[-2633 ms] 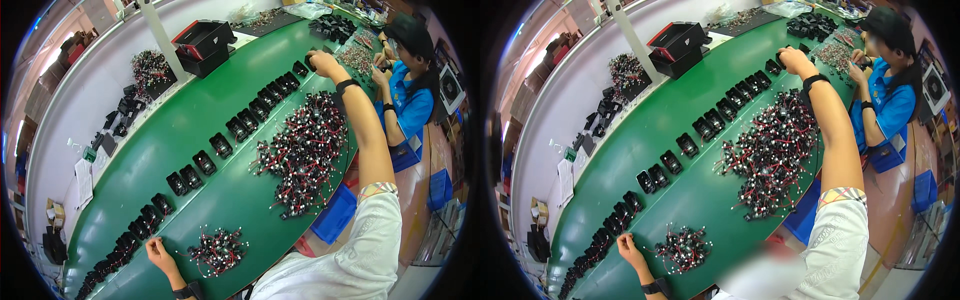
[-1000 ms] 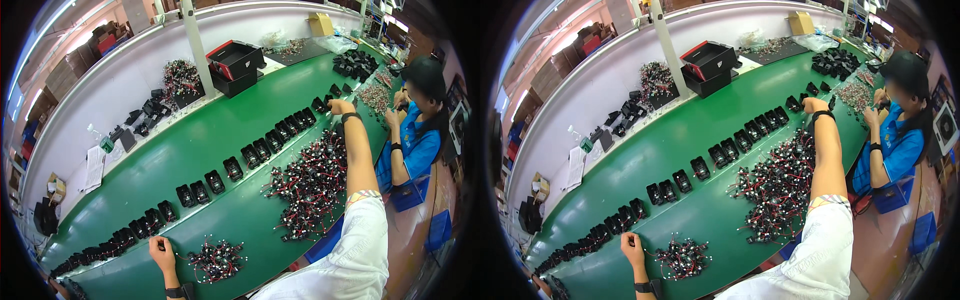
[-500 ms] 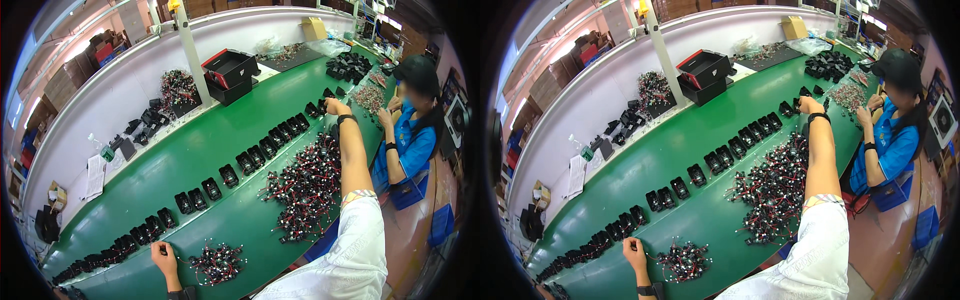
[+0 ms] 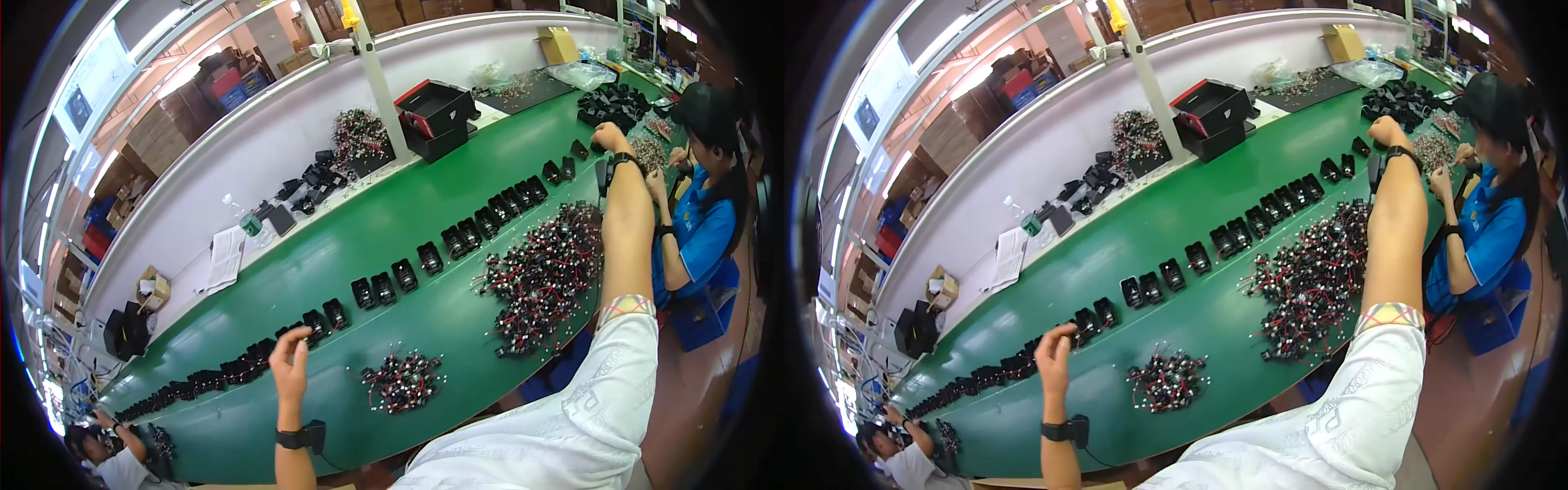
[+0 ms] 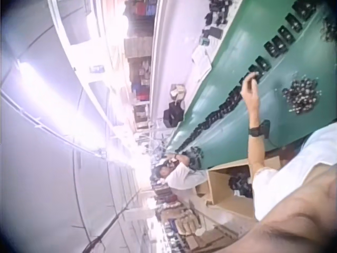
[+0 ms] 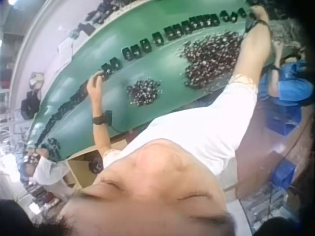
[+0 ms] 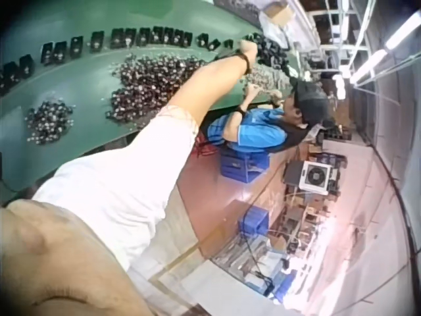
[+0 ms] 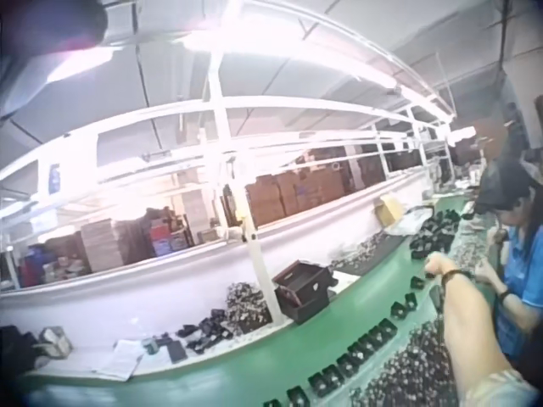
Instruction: Assembling electronic components by inserting circuit boards and wiring into plastic housings at a factory workbench.
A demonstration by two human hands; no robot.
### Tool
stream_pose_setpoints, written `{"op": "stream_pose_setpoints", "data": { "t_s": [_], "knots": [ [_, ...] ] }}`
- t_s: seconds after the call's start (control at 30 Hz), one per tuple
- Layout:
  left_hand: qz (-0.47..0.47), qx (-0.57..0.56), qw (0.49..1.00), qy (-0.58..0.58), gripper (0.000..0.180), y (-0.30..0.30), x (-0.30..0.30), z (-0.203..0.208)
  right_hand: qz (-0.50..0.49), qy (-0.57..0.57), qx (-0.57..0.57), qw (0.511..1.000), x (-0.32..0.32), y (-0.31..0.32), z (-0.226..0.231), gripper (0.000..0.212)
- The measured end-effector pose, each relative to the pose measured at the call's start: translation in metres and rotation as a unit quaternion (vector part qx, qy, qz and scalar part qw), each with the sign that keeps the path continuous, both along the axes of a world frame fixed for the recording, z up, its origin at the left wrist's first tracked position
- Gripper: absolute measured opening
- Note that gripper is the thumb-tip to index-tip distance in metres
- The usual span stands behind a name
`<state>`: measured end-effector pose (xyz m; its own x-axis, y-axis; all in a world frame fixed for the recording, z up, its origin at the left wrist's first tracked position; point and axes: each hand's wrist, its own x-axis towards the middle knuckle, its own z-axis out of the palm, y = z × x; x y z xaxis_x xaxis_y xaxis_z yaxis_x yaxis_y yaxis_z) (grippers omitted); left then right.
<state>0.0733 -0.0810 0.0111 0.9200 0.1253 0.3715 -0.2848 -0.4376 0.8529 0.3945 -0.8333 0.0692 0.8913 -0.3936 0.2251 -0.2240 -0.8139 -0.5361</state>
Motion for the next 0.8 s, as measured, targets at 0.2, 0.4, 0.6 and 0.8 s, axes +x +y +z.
{"op": "stream_pose_setpoints", "data": {
  "t_s": [0.2, 0.4, 0.6, 0.8],
  "knots": [
    [-0.281, -0.005, 0.954, -0.108, 0.062, -0.049, -0.054, 0.174, -0.011, -0.023, 0.0, 1.0, -0.028, -0.009, 0.059, 0.027],
    [-0.58, -0.12, 0.8, -0.095, 0.097, -0.094, -0.114, 0.265, -0.032, -0.051, 0.064, 0.996, -0.029, 0.019, 0.134, 0.037],
    [-0.61, 0.017, 0.791, 0.053, 0.075, -0.085, -0.129, 0.308, 0.011, -0.166, 0.029, 0.986, -0.01, 0.058, 0.213, 0.042],
    [-0.546, 0.072, 0.834, 0.022, 0.072, -0.061, -0.159, 0.317, 0.105, -0.268, 0.033, 0.957, -0.044, 0.107, 0.283, 0.023]
  ]
}}
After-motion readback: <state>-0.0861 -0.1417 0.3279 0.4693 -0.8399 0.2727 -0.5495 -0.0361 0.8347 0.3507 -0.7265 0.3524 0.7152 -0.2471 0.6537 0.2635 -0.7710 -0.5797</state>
